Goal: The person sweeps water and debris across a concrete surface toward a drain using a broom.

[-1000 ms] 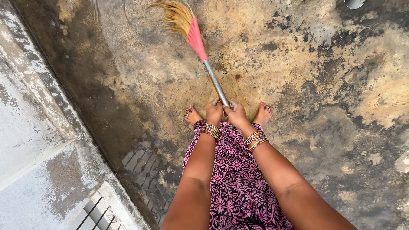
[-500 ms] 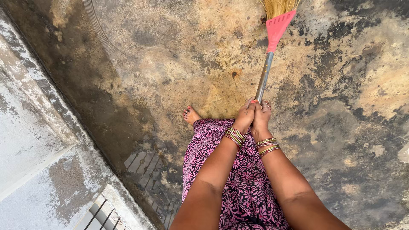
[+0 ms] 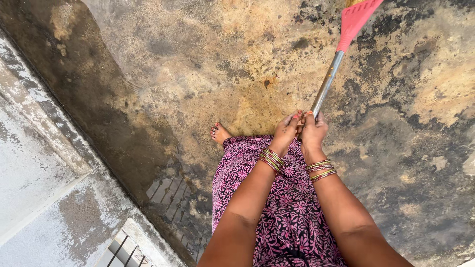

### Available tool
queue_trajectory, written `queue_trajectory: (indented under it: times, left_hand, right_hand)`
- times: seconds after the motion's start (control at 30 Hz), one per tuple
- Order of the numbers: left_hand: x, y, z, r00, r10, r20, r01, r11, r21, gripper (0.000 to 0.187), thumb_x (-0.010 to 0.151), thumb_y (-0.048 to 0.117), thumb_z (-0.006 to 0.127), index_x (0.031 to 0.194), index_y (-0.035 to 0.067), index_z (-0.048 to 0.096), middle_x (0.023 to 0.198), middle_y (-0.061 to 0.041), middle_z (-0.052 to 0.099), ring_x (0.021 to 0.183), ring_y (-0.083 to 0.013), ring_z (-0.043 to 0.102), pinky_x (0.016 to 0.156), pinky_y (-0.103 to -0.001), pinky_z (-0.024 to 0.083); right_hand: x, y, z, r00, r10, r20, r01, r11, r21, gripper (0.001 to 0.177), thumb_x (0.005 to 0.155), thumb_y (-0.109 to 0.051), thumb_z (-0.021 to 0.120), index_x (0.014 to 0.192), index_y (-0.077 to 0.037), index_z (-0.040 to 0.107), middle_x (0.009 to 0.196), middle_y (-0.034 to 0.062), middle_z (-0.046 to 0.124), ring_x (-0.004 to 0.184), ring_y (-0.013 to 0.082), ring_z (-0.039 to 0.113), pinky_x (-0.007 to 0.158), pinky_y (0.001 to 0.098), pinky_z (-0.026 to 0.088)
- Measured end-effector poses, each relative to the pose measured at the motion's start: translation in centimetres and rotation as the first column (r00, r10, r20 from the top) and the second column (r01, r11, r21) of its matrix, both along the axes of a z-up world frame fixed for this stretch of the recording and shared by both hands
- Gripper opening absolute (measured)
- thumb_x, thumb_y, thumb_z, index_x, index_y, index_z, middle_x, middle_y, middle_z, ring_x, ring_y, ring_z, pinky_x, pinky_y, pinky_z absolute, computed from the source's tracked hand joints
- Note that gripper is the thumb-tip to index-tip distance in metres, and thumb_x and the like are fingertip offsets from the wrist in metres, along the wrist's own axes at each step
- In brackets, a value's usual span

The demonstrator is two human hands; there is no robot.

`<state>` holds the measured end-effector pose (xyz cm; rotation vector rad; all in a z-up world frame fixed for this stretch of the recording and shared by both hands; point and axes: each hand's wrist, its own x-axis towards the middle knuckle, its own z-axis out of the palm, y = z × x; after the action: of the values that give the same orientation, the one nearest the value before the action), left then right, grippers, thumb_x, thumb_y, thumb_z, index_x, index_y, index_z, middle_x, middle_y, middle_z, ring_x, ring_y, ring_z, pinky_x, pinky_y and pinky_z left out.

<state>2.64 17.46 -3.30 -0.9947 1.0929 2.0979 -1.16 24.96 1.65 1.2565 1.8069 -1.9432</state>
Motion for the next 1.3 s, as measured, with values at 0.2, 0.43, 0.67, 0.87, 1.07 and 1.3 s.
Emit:
queue_trajectory:
  times: [0.2,0.43,0.67,0.87,1.07,1.3]
  left_hand:
    - [-1.5,-5.2,2.6,0.959,0.27,0.086,-0.268,0.963,-0.037,0.049,0.104,0.039,0.048,0.144,0.012,0.053,0.127,-0.006,0.065,0.096,-0.0114,0.064,0.065,-0.029,0.05]
    - [-2.1,-12.1,3.1,0.789,0.614,0.022,-0.613,0.789,-0.04,0.052,0.108,0.039,0.046,0.151,0.012,0.051,0.129,-0.012,0.063,0.104,-0.0172,0.065,0.092,-0.033,0.058]
    - [-2.6,-17.4,2.7,0.588,0.802,-0.104,-0.804,0.564,-0.188,0.054,0.105,0.027,0.049,0.156,0.011,0.04,0.129,-0.004,0.064,0.11,-0.0149,0.064,0.095,-0.03,0.054]
    - [-2.5,-20.8,-3.5,0.771,0.633,-0.062,-0.634,0.754,-0.173,0.061,0.1,0.004,0.057,0.157,0.009,0.036,0.11,-0.008,0.064,0.093,-0.0146,0.06,0.081,-0.03,0.053]
    - [-5.5,-20.0,-5.0,0.933,0.323,-0.157,-0.358,0.872,-0.335,0.06,0.097,0.0,0.058,0.155,0.002,0.042,0.107,-0.007,0.065,0.087,-0.0124,0.06,0.074,-0.027,0.051]
    - [-9.3,-16.6,-0.4,1.0,0.015,0.021,-0.006,0.916,-0.4,0.054,0.105,0.022,0.056,0.155,0.005,0.044,0.107,-0.015,0.068,0.088,-0.0165,0.058,0.08,-0.03,0.05]
  right_hand:
    - [1.2,-4.9,2.3,0.976,0.202,-0.076,-0.207,0.976,-0.061,0.021,0.101,-0.007,0.06,0.122,-0.006,0.059,0.074,-0.0048,0.06,0.054,0.0033,0.051,0.042,0.0214,0.04]
    - [-1.1,-11.8,1.2,0.631,0.751,-0.192,-0.727,0.66,0.19,0.045,0.098,-0.01,0.067,0.143,-0.01,0.061,0.098,0.0074,0.078,0.086,0.0165,0.071,0.077,0.0325,0.057]
    - [-6.6,-19.3,3.4,0.198,0.958,0.208,-0.978,0.18,0.102,0.06,0.09,-0.03,0.067,0.148,-0.034,0.051,0.105,0.0144,0.075,0.089,0.0322,0.073,0.08,0.0401,0.056]
    - [-6.5,-20.4,-2.3,0.227,0.969,0.096,-0.971,0.218,0.102,0.051,0.092,-0.03,0.066,0.142,-0.031,0.057,0.114,0.0095,0.075,0.098,0.0246,0.074,0.084,0.0372,0.057]
    - [-5.1,-19.4,-6.5,0.657,0.74,-0.142,-0.754,0.642,-0.141,0.054,0.098,-0.006,0.062,0.15,-0.014,0.051,0.122,0.0068,0.072,0.092,0.0111,0.065,0.078,0.0253,0.055]
    - [-6.8,-16.5,-8.2,0.911,0.4,-0.103,-0.413,0.89,-0.194,0.051,0.101,-0.002,0.058,0.15,-0.01,0.048,0.126,0.0049,0.065,0.087,0.0082,0.062,0.071,0.0234,0.053]
